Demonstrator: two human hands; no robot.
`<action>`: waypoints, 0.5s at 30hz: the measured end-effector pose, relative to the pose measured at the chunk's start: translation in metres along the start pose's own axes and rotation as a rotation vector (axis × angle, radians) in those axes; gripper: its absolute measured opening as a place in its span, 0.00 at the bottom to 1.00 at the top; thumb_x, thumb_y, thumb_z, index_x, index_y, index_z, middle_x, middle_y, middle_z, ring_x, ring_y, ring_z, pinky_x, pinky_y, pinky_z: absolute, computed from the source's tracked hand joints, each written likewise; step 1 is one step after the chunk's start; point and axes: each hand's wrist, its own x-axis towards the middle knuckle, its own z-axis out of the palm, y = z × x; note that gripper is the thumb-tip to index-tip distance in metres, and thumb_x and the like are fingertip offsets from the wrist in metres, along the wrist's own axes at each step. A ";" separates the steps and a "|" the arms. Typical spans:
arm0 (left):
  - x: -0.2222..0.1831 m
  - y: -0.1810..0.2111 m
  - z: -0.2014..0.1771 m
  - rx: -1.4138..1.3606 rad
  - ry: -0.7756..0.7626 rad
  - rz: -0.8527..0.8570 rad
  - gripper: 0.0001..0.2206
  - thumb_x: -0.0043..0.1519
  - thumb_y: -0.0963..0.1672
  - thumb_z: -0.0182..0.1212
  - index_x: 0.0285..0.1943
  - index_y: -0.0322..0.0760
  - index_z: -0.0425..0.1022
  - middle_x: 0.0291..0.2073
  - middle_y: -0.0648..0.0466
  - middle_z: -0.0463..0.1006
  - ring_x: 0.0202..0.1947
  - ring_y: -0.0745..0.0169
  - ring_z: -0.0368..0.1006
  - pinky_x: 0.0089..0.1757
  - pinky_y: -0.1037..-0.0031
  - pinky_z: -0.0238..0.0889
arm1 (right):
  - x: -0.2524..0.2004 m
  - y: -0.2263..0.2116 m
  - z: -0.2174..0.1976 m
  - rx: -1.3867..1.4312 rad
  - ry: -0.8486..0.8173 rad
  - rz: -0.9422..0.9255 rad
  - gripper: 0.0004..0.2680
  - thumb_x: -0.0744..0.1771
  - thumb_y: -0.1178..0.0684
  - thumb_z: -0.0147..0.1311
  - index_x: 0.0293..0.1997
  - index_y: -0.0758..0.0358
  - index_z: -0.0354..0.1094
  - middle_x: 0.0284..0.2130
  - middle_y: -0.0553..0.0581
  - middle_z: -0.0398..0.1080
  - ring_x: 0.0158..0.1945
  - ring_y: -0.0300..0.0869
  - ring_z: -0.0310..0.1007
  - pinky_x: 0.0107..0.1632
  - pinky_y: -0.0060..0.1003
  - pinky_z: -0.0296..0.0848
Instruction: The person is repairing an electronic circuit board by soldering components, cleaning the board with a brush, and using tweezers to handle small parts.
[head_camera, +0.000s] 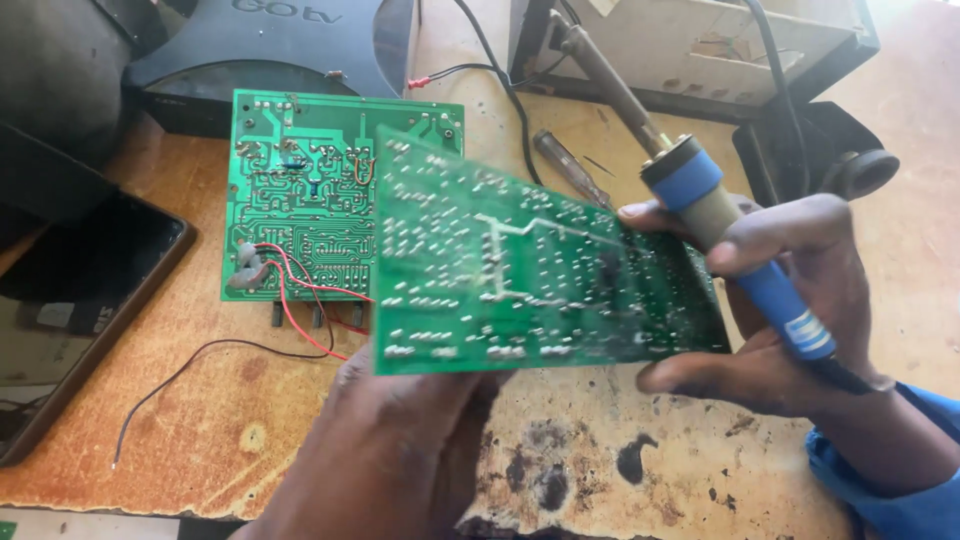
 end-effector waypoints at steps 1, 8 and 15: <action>-0.006 -0.010 -0.001 0.044 -0.045 0.005 0.12 0.66 0.41 0.51 0.57 0.41 0.73 0.56 0.37 0.75 0.55 0.34 0.74 0.49 0.60 0.67 | 0.000 -0.001 0.002 -0.087 -0.009 -0.006 0.28 0.57 0.47 0.67 0.55 0.54 0.48 0.56 0.78 0.69 0.65 0.60 0.75 0.64 0.47 0.85; -0.032 -0.031 -0.009 0.101 -0.161 -0.304 0.23 0.64 0.48 0.57 0.70 0.50 0.67 0.70 0.49 0.71 0.71 0.53 0.63 0.57 0.63 0.57 | -0.002 0.001 0.017 -0.090 -0.052 -0.017 0.25 0.59 0.46 0.70 0.54 0.49 0.53 0.60 0.73 0.69 0.68 0.60 0.74 0.70 0.50 0.75; -0.028 -0.009 -0.011 0.130 -0.263 -0.431 0.39 0.39 0.60 0.83 0.63 0.56 0.81 0.60 0.63 0.84 0.61 0.68 0.76 0.59 0.70 0.61 | -0.007 0.008 0.026 -0.138 -0.079 -0.028 0.22 0.59 0.45 0.71 0.48 0.51 0.57 0.56 0.70 0.71 0.63 0.56 0.75 0.65 0.48 0.76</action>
